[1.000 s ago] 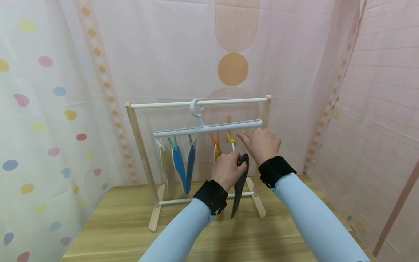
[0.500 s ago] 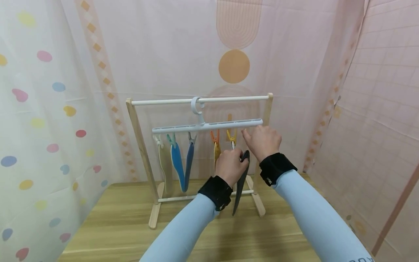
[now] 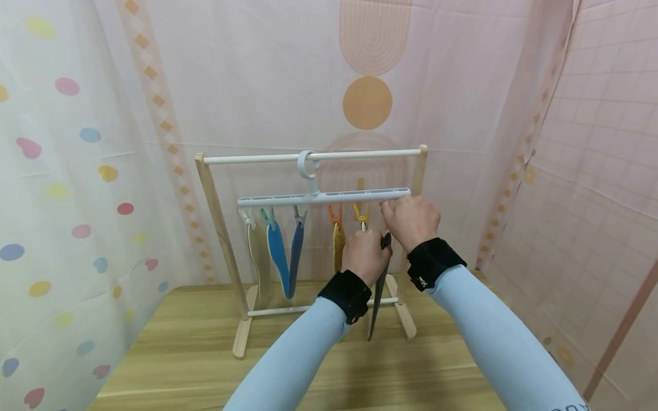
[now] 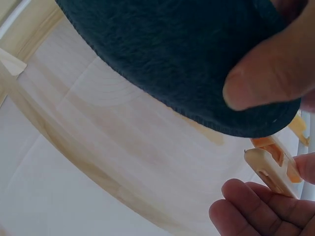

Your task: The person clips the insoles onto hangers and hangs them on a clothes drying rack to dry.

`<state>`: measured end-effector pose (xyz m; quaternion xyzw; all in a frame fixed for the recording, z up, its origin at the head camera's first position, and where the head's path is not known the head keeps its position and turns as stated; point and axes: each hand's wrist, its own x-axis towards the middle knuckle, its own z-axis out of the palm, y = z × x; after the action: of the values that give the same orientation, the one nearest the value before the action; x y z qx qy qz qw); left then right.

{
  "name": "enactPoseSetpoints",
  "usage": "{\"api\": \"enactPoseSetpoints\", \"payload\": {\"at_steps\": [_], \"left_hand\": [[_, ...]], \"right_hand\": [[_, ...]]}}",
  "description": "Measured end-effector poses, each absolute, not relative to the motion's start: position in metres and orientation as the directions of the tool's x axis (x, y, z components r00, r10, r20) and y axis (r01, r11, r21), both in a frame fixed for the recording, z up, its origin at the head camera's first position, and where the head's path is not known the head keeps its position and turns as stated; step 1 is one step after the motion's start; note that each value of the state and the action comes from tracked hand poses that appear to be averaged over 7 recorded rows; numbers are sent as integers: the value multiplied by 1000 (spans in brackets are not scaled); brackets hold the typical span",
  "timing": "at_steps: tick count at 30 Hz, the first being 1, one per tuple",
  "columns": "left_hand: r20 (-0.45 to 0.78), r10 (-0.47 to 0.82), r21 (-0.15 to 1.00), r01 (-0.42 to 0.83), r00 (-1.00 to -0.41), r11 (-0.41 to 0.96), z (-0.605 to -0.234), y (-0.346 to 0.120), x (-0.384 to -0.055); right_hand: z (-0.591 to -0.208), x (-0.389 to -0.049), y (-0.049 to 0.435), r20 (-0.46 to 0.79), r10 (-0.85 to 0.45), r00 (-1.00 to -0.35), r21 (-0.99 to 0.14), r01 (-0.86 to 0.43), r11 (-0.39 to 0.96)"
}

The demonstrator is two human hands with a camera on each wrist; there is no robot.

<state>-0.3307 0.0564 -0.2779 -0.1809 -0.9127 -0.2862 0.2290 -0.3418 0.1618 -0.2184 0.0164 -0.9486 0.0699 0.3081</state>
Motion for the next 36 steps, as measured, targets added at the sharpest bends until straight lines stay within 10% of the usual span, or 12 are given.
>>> {"api": "enactPoseSetpoints", "payload": {"at_steps": [36], "left_hand": [[466, 224, 545, 477, -856, 689, -282, 45, -328]], "right_hand": [[-238, -338, 174, 507, 3, -862, -150, -85, 985]]}}
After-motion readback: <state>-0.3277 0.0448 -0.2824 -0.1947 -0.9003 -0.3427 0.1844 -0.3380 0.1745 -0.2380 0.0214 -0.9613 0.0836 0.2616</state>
